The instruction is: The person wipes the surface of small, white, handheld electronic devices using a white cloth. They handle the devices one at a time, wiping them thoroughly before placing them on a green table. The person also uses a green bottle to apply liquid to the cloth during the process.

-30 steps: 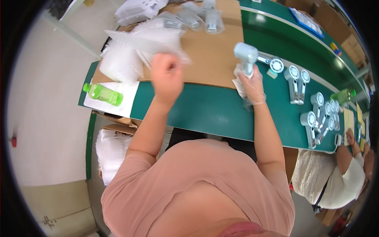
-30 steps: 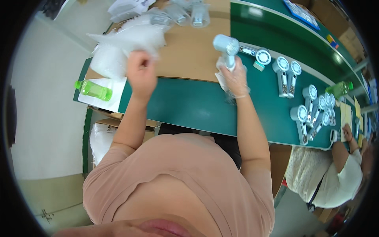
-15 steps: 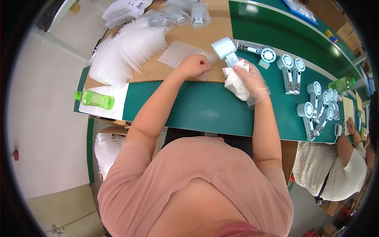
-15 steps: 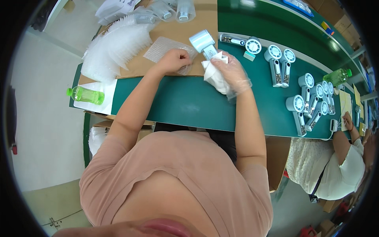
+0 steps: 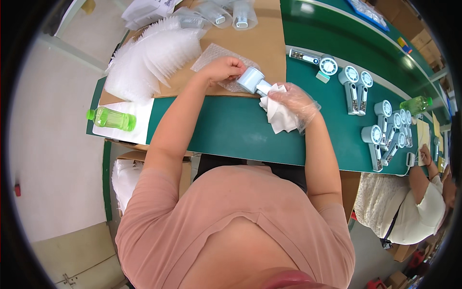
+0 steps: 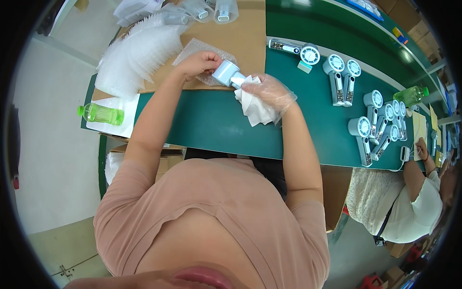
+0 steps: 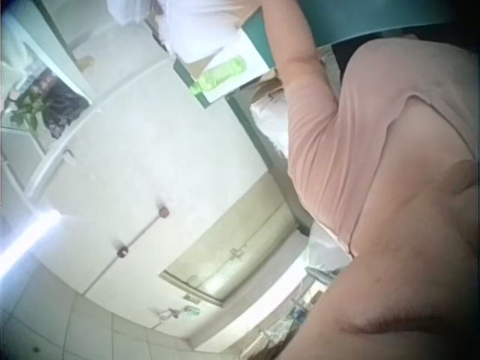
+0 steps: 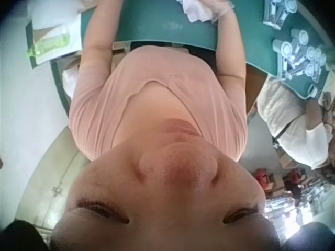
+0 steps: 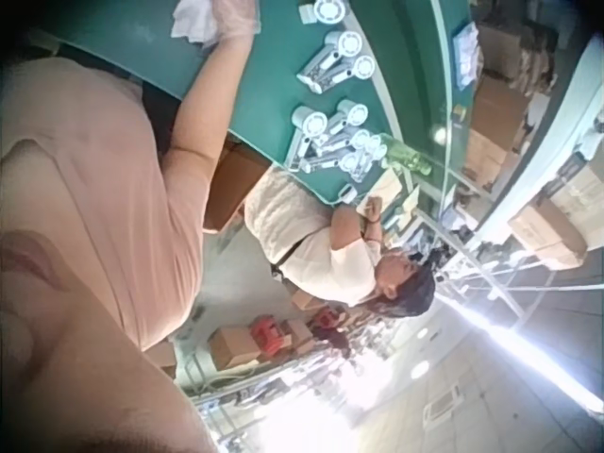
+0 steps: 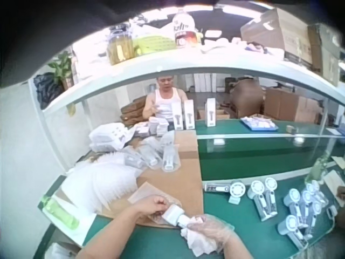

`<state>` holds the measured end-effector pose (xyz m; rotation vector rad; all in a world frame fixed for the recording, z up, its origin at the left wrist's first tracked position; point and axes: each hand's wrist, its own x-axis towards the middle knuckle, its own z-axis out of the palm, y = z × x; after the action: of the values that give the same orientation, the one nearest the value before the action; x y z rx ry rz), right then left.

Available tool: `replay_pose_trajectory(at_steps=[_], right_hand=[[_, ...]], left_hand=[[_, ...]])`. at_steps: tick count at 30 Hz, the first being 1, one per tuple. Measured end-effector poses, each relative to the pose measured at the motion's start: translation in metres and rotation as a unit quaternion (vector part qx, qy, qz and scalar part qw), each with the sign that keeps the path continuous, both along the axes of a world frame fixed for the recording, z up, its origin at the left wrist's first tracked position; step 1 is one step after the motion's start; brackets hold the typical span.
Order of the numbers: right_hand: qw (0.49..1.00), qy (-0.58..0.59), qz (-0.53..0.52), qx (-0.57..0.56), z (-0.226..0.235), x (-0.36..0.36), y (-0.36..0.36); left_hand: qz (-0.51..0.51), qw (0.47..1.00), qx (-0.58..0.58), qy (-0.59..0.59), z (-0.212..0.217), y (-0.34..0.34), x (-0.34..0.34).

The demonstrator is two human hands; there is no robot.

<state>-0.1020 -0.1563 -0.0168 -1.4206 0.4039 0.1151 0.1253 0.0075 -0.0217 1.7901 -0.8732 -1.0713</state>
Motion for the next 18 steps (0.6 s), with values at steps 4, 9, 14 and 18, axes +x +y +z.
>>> replay_pose_trajectory(at_steps=[4, 9, 14, 18], right_hand=[[0.999, 0.013, 0.004, 0.052, 0.0, 0.002, 0.0], [0.999, 0.003, 0.003, 0.049, -0.004, 0.002, 0.003], [0.993, -0.097, -0.066, 0.028, -0.018, 0.002, 0.006], [0.961, -0.149, -0.112, 0.204, -0.001, 0.0, 0.013]], left_hand=[[0.089, 0.993, -0.014, -0.08, 0.009, -0.003, -0.008], [-0.073, 0.829, -0.002, -0.555, 0.044, -0.028, -0.093], [-0.016, 0.805, -0.11, -0.582, 0.035, -0.025, -0.124], [0.218, 0.875, -0.207, -0.379, 0.026, 0.013, -0.11]])
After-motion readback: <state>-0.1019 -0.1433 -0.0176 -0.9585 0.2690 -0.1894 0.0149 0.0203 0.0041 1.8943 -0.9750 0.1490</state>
